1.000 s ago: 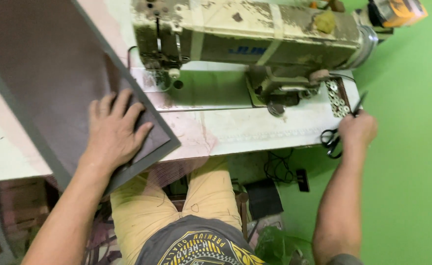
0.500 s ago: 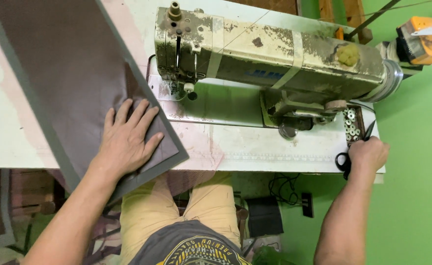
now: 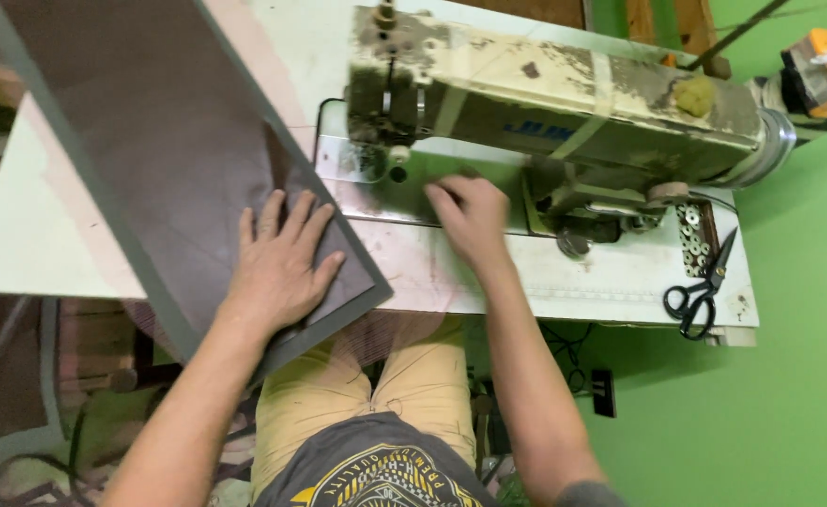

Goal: Cutting quilted leather material with scissors and preparing it for sewing at a workstation.

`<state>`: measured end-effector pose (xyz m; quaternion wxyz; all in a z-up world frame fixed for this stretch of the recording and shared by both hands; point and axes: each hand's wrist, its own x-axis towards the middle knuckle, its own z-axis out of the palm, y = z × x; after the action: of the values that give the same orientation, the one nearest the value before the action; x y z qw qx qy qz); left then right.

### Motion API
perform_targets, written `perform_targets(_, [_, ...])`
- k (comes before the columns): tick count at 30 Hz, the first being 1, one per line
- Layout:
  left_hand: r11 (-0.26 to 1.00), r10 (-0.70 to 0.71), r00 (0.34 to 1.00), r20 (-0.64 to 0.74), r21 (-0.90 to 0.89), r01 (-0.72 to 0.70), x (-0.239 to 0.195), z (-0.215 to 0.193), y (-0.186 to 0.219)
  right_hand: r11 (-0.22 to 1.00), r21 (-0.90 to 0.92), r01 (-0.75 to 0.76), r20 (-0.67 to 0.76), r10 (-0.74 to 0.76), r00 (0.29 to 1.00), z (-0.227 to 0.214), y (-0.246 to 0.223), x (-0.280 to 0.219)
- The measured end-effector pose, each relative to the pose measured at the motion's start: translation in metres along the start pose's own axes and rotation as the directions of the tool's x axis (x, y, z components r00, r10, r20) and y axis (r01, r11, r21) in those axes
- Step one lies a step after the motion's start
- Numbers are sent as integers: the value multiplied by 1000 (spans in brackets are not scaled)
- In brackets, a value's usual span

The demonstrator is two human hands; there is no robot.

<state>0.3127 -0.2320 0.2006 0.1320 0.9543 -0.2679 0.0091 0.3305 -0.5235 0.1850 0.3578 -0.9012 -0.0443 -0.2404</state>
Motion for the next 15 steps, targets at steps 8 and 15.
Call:
perform_targets(8, [997,3,997,-78,-77,-9,-5,3,-6,829,261,-495,146,473,869,79,-5,61])
perform_targets(15, [994,11,999,-30,-107,-15,-4,2,-9,967,145,-208,21,207,978,98,9,42])
